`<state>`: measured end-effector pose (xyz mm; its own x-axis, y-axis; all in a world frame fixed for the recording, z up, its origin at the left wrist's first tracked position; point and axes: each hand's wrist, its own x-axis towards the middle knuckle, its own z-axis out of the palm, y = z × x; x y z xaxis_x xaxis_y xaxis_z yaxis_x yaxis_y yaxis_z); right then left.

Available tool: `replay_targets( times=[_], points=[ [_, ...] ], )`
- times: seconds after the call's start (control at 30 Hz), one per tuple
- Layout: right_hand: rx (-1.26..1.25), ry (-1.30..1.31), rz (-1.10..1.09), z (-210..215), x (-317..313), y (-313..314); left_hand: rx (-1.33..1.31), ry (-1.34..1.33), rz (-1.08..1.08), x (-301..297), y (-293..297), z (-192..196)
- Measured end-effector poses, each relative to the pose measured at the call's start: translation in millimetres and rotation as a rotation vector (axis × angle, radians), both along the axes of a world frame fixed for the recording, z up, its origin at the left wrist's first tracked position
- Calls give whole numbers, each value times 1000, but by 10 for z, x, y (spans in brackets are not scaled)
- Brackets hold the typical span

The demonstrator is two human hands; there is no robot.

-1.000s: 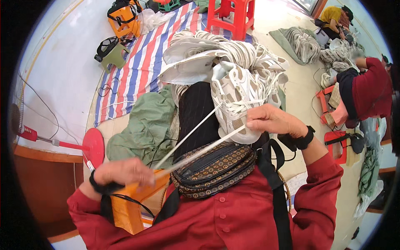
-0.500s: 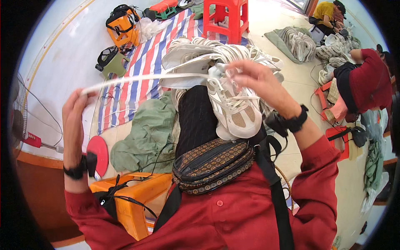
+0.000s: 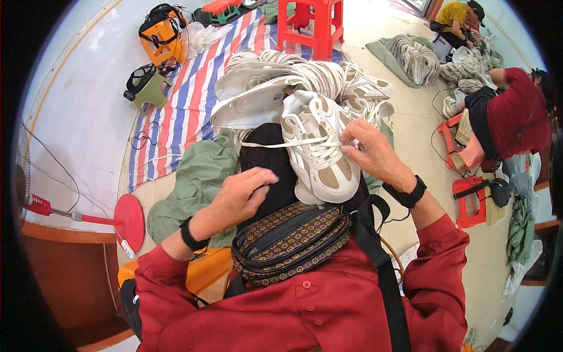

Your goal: The recorder is lacing and organizing white athletic shoes in a manufacturing environment.

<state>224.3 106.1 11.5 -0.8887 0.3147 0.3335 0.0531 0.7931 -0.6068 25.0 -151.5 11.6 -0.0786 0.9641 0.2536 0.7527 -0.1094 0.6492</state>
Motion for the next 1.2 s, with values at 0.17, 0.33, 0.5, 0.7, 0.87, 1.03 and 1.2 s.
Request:
replay_targets(
  times=[0.17, 0.33, 0.5, 0.7, 0.87, 1.03, 1.2],
  points=[
    [-49, -71, -10, -25, 13, -19, 183, -20, 46, 231, 565, -25],
    [-365, -210, 46, 161, 68, 123, 256, 25, 74, 350, 782, -112],
    [-961, -182, 234, 409, 16, 307, 258, 81, 184, 353, 860, -125],
    [-1016, -146, 274, 523, -126, 305, 114, 167, 178, 314, 859, -85],
    [-714, -443, 240, 593, -124, 326, 150, 117, 136, 260, 883, -87],
    [-780, -179, 222, 761, -133, 425, 111, 0, 73, 225, 915, -100],
    [-428, 260, 208, 1136, -832, 757, -103, -145, 33, 219, 976, -2]
  ],
)
